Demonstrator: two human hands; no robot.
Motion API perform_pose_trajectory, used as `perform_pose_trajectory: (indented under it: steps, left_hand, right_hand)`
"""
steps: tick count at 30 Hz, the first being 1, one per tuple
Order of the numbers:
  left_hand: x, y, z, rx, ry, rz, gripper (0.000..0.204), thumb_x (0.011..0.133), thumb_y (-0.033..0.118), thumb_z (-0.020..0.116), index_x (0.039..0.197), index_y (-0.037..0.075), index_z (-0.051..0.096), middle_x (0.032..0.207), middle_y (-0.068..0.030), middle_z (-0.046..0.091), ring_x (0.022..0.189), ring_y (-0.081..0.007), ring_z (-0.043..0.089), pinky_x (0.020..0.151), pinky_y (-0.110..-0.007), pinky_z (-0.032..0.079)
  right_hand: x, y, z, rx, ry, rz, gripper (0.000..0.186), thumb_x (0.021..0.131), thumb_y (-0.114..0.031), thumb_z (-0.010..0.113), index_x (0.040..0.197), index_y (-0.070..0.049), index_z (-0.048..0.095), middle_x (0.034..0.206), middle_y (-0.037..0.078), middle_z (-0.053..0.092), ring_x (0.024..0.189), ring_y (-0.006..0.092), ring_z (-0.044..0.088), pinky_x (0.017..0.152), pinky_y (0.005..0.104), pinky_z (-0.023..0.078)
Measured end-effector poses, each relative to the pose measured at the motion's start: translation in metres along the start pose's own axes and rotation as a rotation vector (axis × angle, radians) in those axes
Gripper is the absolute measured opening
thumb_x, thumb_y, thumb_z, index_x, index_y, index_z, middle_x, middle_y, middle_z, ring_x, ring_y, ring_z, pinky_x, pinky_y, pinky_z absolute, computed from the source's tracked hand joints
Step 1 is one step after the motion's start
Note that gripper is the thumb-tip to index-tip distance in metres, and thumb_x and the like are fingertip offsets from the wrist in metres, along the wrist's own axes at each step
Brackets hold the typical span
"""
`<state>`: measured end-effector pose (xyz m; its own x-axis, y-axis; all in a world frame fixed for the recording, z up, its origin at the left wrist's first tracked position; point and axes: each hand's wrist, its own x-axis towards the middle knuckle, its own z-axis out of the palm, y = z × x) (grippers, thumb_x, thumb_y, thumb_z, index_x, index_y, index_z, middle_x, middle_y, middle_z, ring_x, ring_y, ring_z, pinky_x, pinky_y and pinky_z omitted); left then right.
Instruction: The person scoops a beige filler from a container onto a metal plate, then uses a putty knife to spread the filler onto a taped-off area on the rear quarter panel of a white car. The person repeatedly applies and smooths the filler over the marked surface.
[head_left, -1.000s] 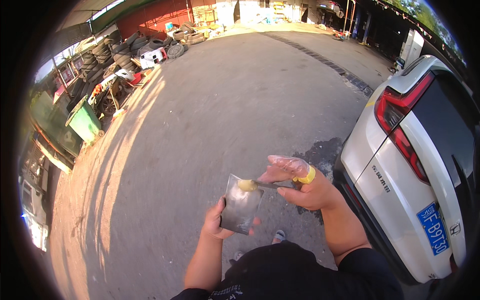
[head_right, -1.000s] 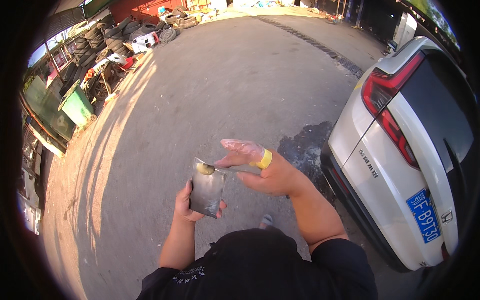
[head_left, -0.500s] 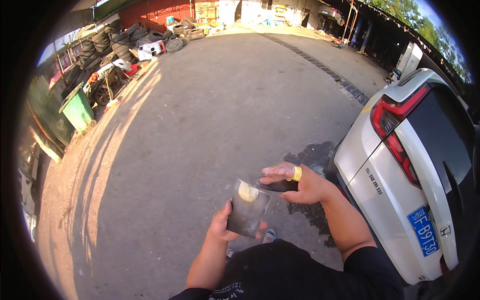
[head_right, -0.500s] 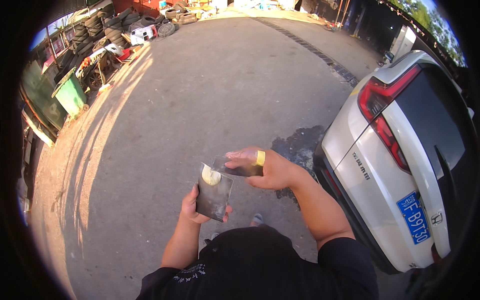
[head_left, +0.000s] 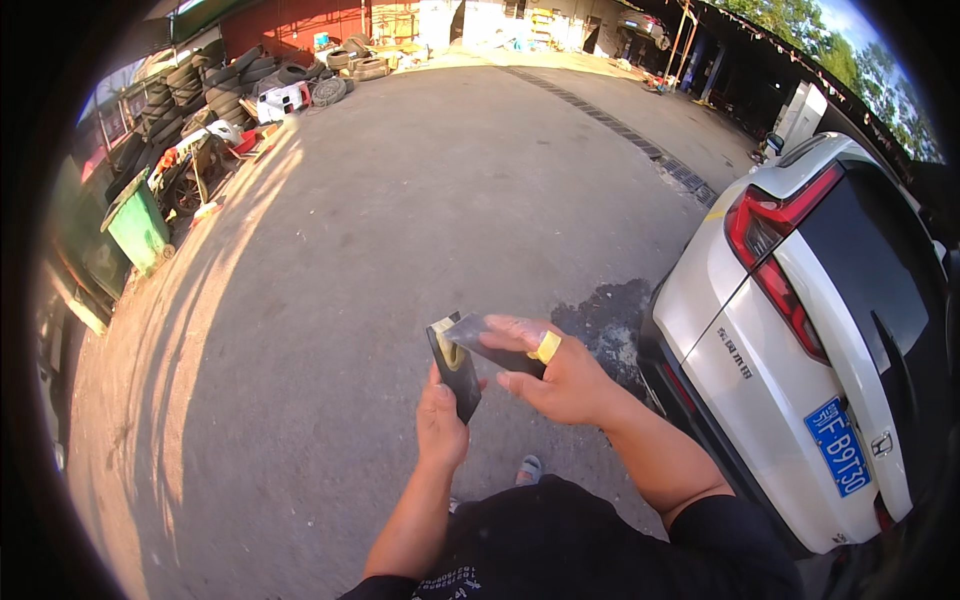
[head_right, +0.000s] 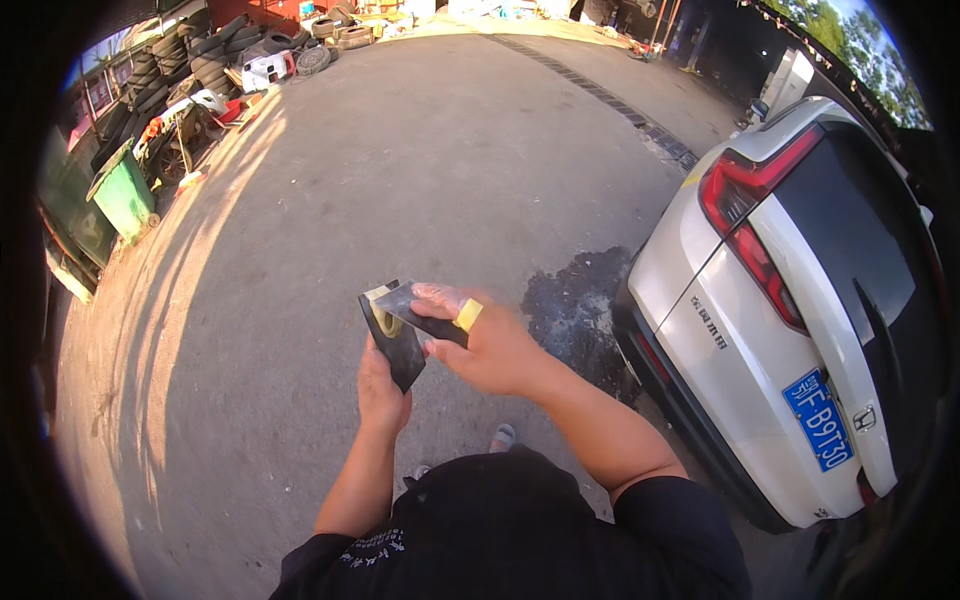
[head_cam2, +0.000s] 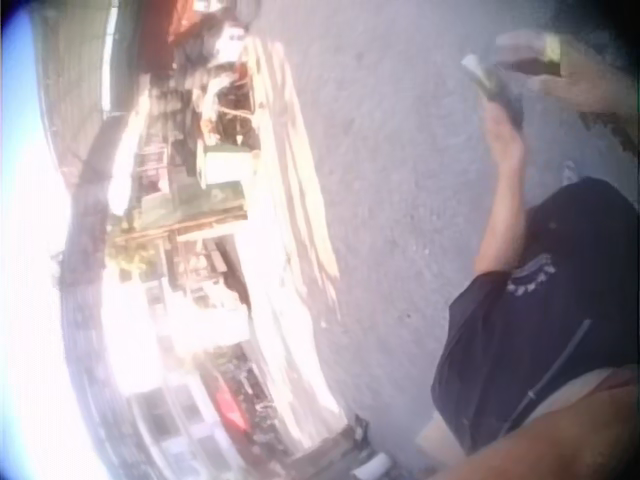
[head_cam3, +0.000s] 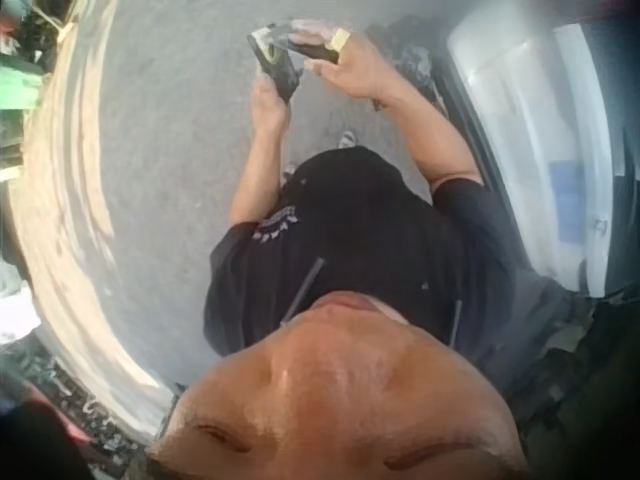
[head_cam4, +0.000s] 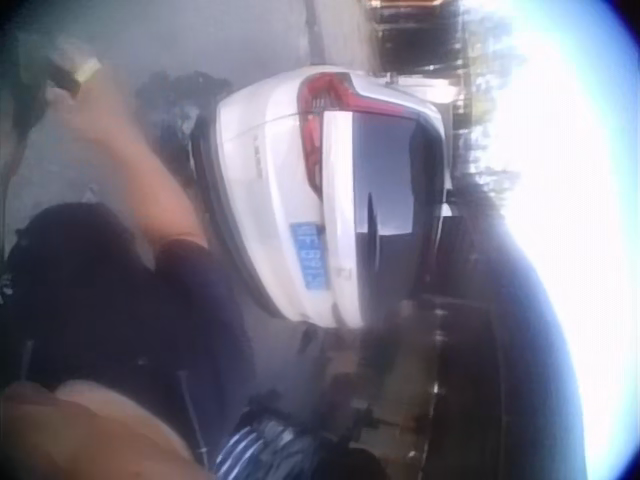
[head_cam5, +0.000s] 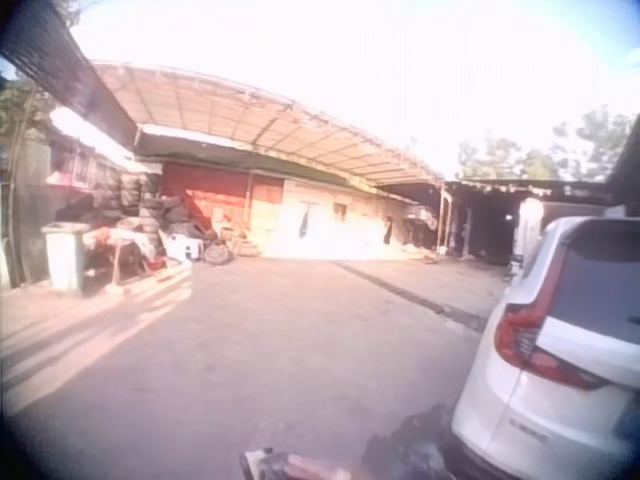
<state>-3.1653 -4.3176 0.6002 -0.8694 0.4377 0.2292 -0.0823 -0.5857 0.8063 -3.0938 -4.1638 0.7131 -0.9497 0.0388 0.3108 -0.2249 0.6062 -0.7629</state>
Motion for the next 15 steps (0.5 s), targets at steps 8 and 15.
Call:
perform_pose_trajectory:
  steps: [8, 15]
  left_hand:
    - [-0.004, 0.028, -0.032, -0.636, -0.391, -0.562, 0.065, 0.097, 0.05, 0.041, 0.144, 0.007, 0.03, 0.136, -0.0191, 0.045, 0.111, -0.0403, 0.056, 0.069, -0.056, 0.057]
    - [-0.003, 0.014, -0.039, -0.812, -0.581, -0.634, 0.064, 0.096, 0.048, 0.043, 0.146, 0.011, 0.028, 0.142, -0.0191, 0.039, 0.117, -0.049, 0.05, 0.066, -0.061, 0.054]
  right_hand:
    - [-0.003, -0.01, -0.029, -0.068, -0.15, -0.223, 0.053, 0.071, 0.001, 0.059, 0.124, -0.006, 0.058, 0.124, 0.01, 0.061, 0.114, 0.0286, 0.056, 0.099, 0.0366, 0.045]
    - [0.0, 0.017, -0.036, 0.015, -0.223, -0.202, 0.06, 0.067, 0.001, 0.056, 0.126, -0.01, 0.057, 0.121, 0.009, 0.062, 0.117, 0.0267, 0.054, 0.101, 0.0358, 0.043]
